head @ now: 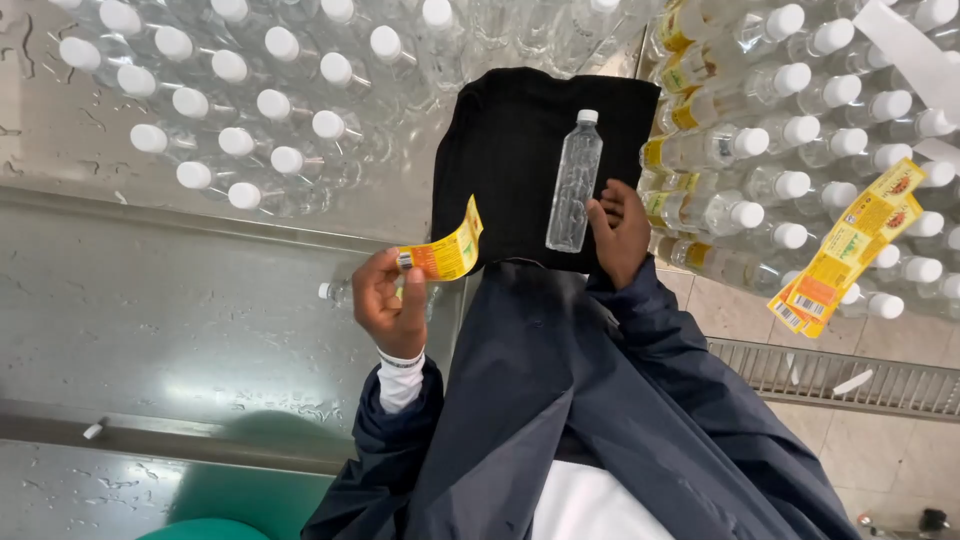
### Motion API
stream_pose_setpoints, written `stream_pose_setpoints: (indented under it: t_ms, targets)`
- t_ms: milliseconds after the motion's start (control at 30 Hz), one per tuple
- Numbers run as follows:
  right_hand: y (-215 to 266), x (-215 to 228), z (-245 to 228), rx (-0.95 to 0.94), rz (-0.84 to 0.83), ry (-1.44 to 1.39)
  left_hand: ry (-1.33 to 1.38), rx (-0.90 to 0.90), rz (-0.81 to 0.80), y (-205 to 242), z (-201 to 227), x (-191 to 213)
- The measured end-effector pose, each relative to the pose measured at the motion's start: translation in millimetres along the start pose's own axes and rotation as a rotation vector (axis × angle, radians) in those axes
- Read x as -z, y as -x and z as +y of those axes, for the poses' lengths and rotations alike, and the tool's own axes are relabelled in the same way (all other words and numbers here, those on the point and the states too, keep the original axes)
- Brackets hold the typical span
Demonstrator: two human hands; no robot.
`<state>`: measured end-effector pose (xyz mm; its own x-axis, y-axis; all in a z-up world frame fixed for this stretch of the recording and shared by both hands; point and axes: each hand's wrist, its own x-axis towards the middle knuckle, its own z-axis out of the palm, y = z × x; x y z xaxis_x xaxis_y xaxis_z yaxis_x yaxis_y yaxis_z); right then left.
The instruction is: The person repeatedly picks up clear plastic water bottles from a metal shelf, wraps yellow labels around them by hand, and places the labeled bottles back on the shelf among other bottles. The person also handles white paper strips during the process.
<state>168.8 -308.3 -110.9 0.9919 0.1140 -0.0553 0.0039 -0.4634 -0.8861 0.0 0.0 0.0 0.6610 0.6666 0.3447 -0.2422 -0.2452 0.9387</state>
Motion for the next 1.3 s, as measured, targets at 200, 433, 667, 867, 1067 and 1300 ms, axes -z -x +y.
stream_pose_setpoints:
  t_ms: [200, 433, 667, 867, 1067, 1300]
  targets:
    - [-22.9, -19.8, -20.9, -0.090, -0.032, 0.313, -0.048, -0.167, -0.248, -19.4, 26.4, -25.8]
    - [-12.7, -41.5, -45.1, -0.074, 0.014, 0.248, 0.120, -0.022, -0.293, -9.8, 26.1, -32.9]
    - [43.9, -2.5, -61.7, -0.191, -0.209, -0.567, 0.247, 0.186, -0.223, 5.9, -7.8, -50.8]
    - [52.4, -11.1, -128.0, -0.299, -0.198, -1.144, 0.375, 0.252, -0.205, 52.6, -38.4, -85.6]
    - [28.3, 10.7, -150.5, 0.187, -0.106, -0.630, 0.754, 0.723, -0.534, 52.1, -62.5, -85.5]
    - [30.6, 42.8, -158.4, 0.215, -0.487, -0.132, 0.830, 0.540, -0.573, 11.4, -60.7, -69.0]
